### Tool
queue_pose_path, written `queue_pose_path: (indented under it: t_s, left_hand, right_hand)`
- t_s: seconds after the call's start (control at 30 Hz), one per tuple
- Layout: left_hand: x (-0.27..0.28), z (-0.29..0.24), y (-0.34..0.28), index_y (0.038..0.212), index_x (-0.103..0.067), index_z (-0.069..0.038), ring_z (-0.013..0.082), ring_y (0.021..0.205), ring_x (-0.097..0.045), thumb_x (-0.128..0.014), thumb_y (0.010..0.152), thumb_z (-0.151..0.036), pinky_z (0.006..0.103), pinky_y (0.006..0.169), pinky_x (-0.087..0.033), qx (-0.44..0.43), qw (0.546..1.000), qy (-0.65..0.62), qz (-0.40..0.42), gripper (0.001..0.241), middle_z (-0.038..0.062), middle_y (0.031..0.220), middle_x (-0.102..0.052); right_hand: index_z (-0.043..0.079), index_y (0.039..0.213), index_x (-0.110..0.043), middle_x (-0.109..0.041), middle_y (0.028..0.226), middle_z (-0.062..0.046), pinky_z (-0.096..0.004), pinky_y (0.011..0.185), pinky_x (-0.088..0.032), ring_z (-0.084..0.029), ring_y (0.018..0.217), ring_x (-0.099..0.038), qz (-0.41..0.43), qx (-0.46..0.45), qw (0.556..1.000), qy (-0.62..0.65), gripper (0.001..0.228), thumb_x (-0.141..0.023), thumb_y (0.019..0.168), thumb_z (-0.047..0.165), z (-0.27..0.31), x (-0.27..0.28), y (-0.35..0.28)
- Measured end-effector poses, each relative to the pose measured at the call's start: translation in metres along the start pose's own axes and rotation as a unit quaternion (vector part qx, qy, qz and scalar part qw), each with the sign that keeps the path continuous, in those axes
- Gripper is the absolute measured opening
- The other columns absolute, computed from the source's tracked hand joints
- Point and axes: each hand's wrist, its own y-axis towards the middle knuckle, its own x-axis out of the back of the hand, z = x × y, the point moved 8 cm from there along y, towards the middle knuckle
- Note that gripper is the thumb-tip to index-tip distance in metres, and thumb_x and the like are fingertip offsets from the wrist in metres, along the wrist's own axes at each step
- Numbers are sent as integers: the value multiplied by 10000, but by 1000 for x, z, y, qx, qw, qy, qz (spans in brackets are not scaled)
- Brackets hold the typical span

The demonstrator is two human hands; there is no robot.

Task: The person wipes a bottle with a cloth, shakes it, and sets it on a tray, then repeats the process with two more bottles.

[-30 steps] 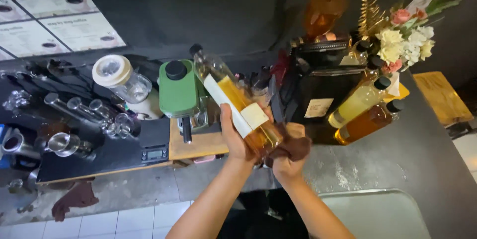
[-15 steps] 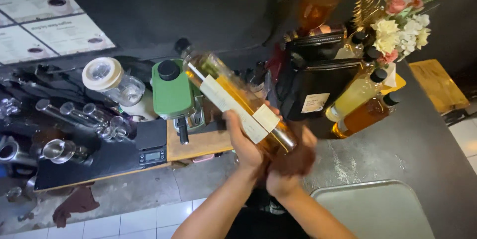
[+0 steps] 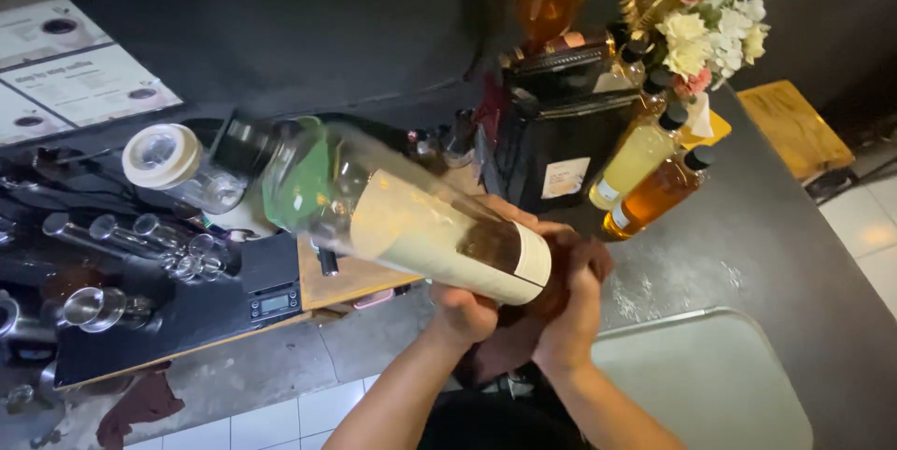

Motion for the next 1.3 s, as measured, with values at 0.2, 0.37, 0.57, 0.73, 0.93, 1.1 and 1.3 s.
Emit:
queue_pose_path:
  t_s: [0.2, 0.37, 0.57, 0.73, 0.93, 1.1, 1.3]
  left_hand:
    - [12, 17, -10, 1350, -594, 17, 277, 1206, -668, -597, 932, -759, 386, 1005, -572, 24, 998, -32, 46, 881, 220, 1350, -646]
    - [14, 41, -17, 1435, -308, -93, 315, 1190, -655, -756, 836, -698, 422, 1001, -568, 76, 984, -163, -5, 963, 259, 1322, -621]
    - [4, 79, -46, 1451, -439, 3, 281, 1220, -599, -698, 903, -677, 410, 1030, -508, 88, 979, -163, -82, 911, 176, 1337, -585]
    - [-28, 70, -63, 1563, -381, -64, 269, 1415, -501, -539, 1022, -494, 376, 1155, -444, 51, 973, 223, 32, 709, 124, 1529, -492]
    - [-51, 80, -77, 1577, -339, -40, 229, 1400, -495, -587, 993, -314, 371, 1167, -420, 148, 985, -56, 71, 691, 104, 1504, -489]
    - [-44, 119, -92, 1587, -272, -52, 253, 1354, -499, -636, 942, -226, 392, 1128, -409, 262, 926, -270, 35, 760, 116, 1491, -489]
    - [-3, 159, -94, 1561, -313, -52, 243, 1343, -542, -537, 981, -194, 381, 1117, -438, 300, 906, -288, -81, 637, 110, 1483, -521]
  right_hand:
    - [15, 1263, -544, -605, 881, -93, -290, 523, -442, -133, 590, -521, 61, -248, 962, 98, 632, -384, 1082, 599, -26, 24, -3]
    - [130, 1193, -527, -610, 1078, -37, -301, 758, -549, -144, 966, -632, -202, -126, 971, 18, 408, -517, 956, 463, -33, 40, -7]
    - [78, 1418, -567, -500, 1360, -141, -350, 967, -574, -234, 1164, -666, 111, 142, 893, -412, 464, -645, 963, 121, 42, -15, -10]
    - [46, 1469, -427, -366, 1463, -270, -505, 1130, -364, -468, 1366, -397, 204, 335, 731, -558, 858, -844, 722, 112, 85, -76, -17]
    - [42, 1466, -465, -375, 1514, -192, -479, 1237, -366, -389, 1479, -382, 126, 414, 758, -489, 652, -701, 859, 74, 114, -59, 9]
    - [36, 1295, -689, -499, 1186, -130, -335, 946, -480, -218, 1023, -564, 9, 264, 888, -377, 337, -511, 1063, 205, 81, 0, 40]
    - [1, 1401, -566, -690, 988, -74, -292, 828, -535, -162, 901, -645, 91, 117, 931, -332, 481, -467, 1062, 328, 20, 18, 42]
